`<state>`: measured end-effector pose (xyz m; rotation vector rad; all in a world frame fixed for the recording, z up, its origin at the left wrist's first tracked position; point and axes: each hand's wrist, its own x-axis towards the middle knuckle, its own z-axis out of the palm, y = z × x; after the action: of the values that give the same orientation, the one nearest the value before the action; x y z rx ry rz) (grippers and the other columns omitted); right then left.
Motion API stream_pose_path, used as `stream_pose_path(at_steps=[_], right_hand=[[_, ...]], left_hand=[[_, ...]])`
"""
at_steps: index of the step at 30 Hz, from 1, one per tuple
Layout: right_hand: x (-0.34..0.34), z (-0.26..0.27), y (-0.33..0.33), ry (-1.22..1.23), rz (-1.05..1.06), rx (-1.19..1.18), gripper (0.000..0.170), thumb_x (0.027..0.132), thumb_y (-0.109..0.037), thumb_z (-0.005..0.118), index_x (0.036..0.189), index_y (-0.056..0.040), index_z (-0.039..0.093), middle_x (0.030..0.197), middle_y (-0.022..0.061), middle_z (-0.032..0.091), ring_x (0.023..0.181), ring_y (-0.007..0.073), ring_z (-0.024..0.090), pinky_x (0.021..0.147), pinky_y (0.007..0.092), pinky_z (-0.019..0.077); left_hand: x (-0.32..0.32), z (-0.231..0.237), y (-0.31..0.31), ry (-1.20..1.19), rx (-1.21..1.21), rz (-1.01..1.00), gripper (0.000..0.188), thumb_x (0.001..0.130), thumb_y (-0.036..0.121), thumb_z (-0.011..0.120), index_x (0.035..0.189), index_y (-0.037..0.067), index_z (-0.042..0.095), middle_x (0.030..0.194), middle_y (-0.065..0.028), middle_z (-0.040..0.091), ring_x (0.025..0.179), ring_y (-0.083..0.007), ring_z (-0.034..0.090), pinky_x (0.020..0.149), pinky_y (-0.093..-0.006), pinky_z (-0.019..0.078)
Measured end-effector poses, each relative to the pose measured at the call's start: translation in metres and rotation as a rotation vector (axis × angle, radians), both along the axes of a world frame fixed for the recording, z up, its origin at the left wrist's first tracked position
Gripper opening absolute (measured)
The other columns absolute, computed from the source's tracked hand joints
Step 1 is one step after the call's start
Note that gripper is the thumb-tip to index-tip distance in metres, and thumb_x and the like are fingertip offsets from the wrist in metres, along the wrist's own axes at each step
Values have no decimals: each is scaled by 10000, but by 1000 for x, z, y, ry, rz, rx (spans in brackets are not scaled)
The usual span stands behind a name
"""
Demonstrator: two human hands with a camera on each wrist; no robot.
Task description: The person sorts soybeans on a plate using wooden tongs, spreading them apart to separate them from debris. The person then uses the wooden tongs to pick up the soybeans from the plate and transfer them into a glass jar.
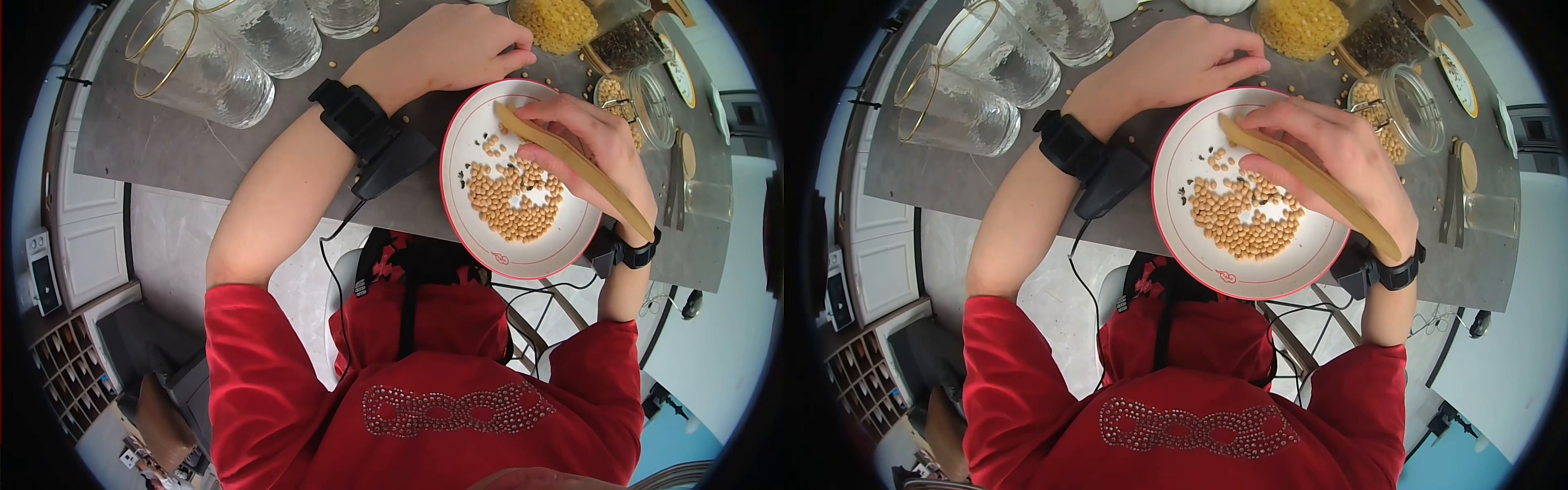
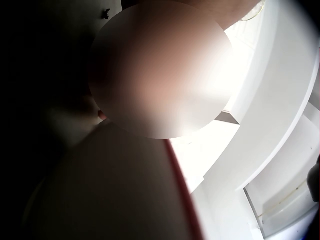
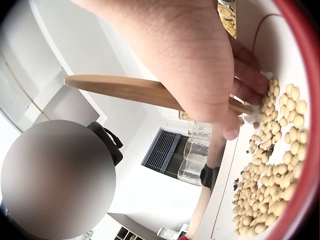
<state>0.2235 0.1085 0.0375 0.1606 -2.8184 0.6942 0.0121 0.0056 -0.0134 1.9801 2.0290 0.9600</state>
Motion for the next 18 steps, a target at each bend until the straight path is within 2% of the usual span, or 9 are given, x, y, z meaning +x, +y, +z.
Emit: stream_pose_path(at_steps=[6, 18], right_hand=[[0, 0, -1, -14, -10, 5, 335, 836, -180, 834, 1103, -42, 687, 1020, 118, 733, 883, 333, 707, 771, 394, 571], [-1, 0, -1, 21, 4, -28, 289, 849, -169, 828, 1070, -58, 680, 920, 95, 704, 778, 293, 689, 700, 361, 553]], left_hand=[[1, 2, -1, -4, -29, 11, 340, 1018, 410, 570, 1057, 117, 737, 812, -148, 719, 712, -337, 684, 675, -439, 525], [1, 1, 0, -28, -25, 25, 338, 1009, 414, 586, 1058, 113, 730, 764, -125, 695, 661, -306, 653, 623, -412, 495]])
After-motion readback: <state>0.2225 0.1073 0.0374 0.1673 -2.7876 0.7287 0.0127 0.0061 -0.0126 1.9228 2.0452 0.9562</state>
